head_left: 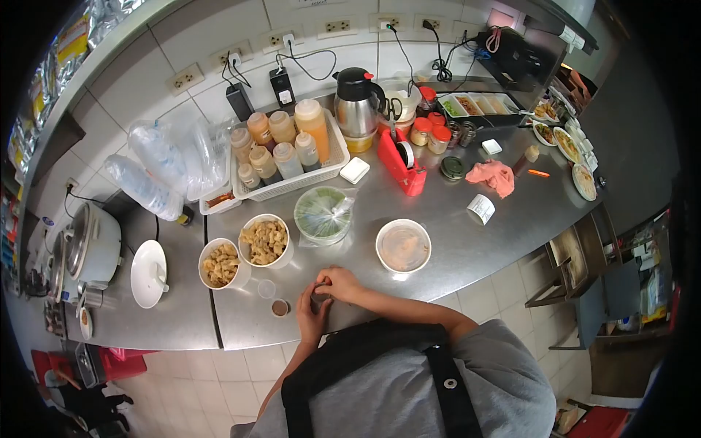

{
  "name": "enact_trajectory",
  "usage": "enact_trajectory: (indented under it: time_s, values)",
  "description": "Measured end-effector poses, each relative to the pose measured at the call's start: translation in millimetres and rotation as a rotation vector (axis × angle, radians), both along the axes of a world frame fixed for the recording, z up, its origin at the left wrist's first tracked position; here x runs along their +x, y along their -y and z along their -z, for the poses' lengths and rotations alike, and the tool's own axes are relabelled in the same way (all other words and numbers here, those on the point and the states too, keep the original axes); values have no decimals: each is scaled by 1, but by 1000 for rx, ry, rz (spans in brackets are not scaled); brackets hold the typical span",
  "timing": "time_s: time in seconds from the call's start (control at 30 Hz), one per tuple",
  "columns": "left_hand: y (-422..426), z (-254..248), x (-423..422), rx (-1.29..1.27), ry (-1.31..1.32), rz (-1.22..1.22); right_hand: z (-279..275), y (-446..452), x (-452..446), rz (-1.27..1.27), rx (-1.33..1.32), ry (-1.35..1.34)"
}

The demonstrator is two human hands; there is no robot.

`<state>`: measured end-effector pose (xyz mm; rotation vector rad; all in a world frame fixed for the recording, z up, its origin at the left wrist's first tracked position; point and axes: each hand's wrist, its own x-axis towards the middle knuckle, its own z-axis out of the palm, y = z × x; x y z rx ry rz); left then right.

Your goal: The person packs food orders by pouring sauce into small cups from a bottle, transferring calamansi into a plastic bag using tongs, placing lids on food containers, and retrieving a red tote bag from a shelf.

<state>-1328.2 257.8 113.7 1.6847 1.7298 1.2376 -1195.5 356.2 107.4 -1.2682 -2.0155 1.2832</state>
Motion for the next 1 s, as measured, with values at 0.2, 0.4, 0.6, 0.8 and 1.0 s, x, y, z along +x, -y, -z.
enact_trajectory:
  time_s: [0.2,0.4,0.6,0.8,1.0]
  values:
    - [-2,0,0,-12,36,-15,-6,-12,-5,-97,-22,139]
    - [-2,12,4,-37,146,-29,-38,-27,-25,-304,-70,531]
    - [-2,17,5,-82,177,-63,-14,-29,-57,-228,-30,666]
    - [-1,14,10,-169,272,-82,-28,-32,-53,-322,-155,637]
    - [4,-36,4,92,-138,58,-33,-24,-40,-235,26,715]
